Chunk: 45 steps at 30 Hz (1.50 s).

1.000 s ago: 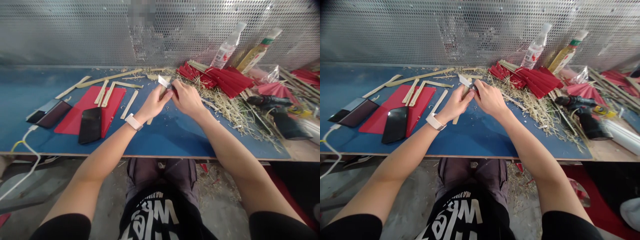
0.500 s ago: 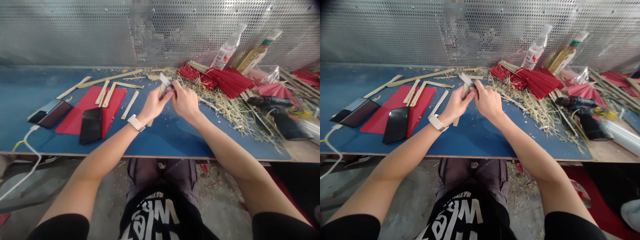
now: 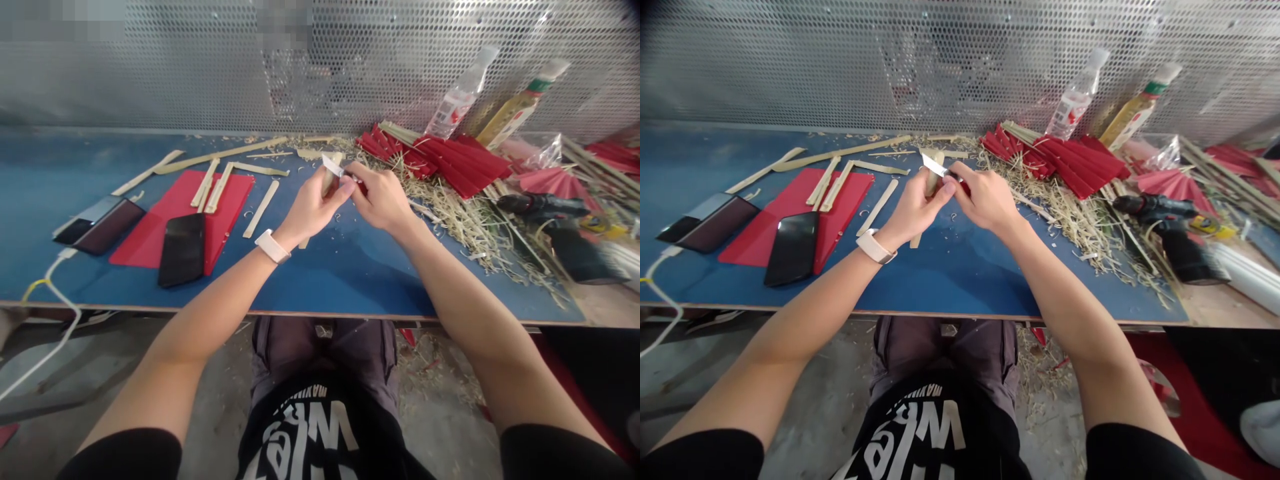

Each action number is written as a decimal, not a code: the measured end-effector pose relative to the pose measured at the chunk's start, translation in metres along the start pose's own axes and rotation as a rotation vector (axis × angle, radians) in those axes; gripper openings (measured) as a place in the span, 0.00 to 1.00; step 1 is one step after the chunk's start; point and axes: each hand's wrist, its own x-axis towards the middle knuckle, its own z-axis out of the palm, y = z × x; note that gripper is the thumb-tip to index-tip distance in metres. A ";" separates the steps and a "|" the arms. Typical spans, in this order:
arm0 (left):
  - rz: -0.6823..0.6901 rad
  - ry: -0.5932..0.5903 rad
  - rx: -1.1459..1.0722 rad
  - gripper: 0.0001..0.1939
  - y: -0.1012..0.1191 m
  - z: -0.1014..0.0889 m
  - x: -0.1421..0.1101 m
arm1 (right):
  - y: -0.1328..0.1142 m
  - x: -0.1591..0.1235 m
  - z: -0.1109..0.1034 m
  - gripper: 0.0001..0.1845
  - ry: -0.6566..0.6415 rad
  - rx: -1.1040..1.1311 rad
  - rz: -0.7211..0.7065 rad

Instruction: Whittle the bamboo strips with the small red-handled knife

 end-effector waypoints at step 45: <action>0.020 0.087 0.060 0.32 -0.006 0.003 -0.002 | -0.015 -0.002 -0.005 0.28 0.028 -0.248 0.045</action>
